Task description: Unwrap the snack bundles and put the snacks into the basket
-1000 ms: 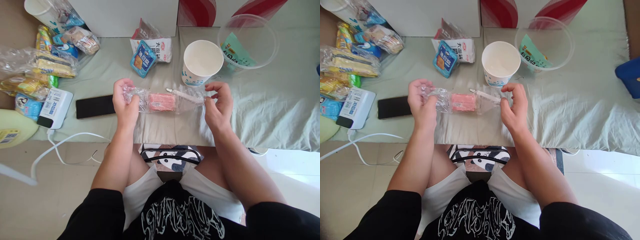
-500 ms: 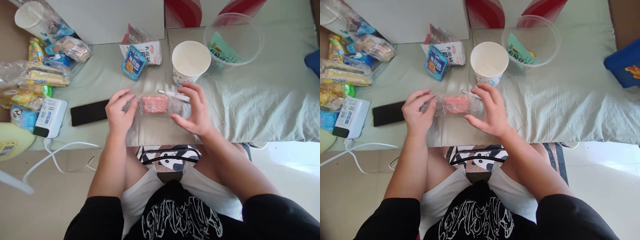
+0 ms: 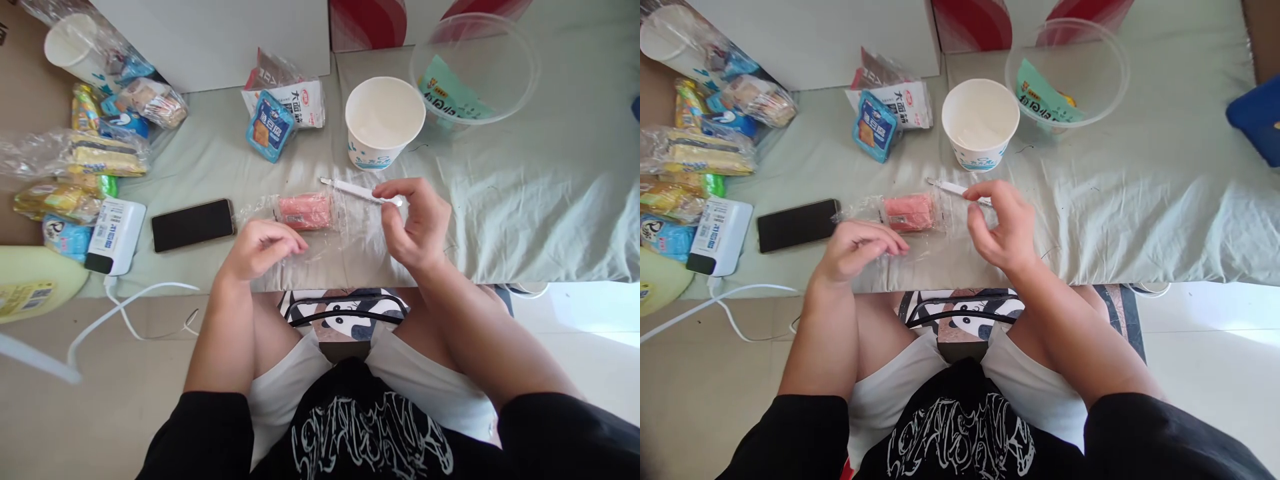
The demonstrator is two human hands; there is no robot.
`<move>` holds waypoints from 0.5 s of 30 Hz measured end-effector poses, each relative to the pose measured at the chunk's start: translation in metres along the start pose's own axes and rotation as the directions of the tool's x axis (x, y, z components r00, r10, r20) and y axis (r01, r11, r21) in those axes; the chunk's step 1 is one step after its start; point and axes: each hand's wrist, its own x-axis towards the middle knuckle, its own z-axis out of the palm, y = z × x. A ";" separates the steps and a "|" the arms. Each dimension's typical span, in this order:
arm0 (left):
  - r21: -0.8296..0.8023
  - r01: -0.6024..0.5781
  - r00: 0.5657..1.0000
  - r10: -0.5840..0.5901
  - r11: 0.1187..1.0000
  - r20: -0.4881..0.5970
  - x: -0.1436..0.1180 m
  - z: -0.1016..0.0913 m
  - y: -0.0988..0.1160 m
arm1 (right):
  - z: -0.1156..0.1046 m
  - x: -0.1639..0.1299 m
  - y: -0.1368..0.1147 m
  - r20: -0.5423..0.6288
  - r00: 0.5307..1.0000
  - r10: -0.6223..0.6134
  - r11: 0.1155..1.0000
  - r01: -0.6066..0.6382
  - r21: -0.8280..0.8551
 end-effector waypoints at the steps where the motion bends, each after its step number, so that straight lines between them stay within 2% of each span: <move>1: -0.054 0.071 0.982 -0.060 0.996 0.176 0.000 -0.001 0.005 | 0.003 -0.001 -0.001 0.037 0.998 -0.053 0.999 0.053 0.014; 2: -0.097 0.116 0.962 -0.088 0.989 0.258 0.000 -0.002 0.007 | 0.005 -0.001 -0.001 0.088 0.991 -0.096 0.995 0.094 0.028; 3: -0.136 0.116 0.973 -0.086 0.984 0.212 0.000 -0.002 0.008 | 0.008 -0.001 -0.002 0.152 0.982 -0.114 0.993 0.110 0.034; 4: -0.154 0.076 0.996 -0.069 0.985 0.051 0.000 -0.002 0.006 | 0.010 -0.002 -0.002 0.224 0.969 -0.102 0.995 0.100 0.021; 5: -0.120 0.013 0.984 -0.034 0.993 -0.174 0.000 -0.001 0.003 | 0.012 -0.002 -0.002 0.299 0.952 -0.064 0.997 0.070 -0.009; 6: -0.013 -0.029 0.917 0.022 0.999 -0.397 0.001 -0.001 -0.001 | 0.014 -0.002 -0.002 0.370 0.929 -0.014 0.998 0.036 -0.051; 7: 0.142 -0.022 0.844 0.095 0.990 -0.527 0.003 0.000 -0.005 | 0.015 -0.001 -0.001 0.437 0.899 0.037 0.995 0.005 -0.095; 8: 0.295 0.017 0.830 0.151 0.955 -0.537 0.005 0.001 -0.010 | 0.015 -0.001 -0.001 0.501 0.862 0.078 0.991 -0.012 -0.135; 10: 0.489 0.076 0.907 0.144 0.869 -0.396 0.010 0.001 -0.016 | 0.014 0.002 0.000 0.619 0.775 0.124 0.982 -0.008 -0.187; 11: 0.530 0.083 0.945 0.102 0.844 -0.310 0.012 0.001 -0.017 | 0.013 0.003 0.001 0.666 0.733 0.136 0.980 0.000 -0.200; 12: 0.541 0.085 0.963 0.069 0.837 -0.259 0.014 0.002 -0.018 | 0.013 0.004 0.001 0.699 0.700 0.144 0.978 0.005 -0.207; 13: 0.539 0.089 0.969 0.052 0.838 -0.240 0.015 0.002 -0.018 | 0.013 0.005 0.001 0.718 0.680 0.148 0.978 0.007 -0.208; 15: 0.519 0.118 0.961 0.035 0.846 -0.275 0.016 0.003 -0.016 | 0.013 0.005 0.000 0.715 0.682 0.153 0.980 -0.012 -0.199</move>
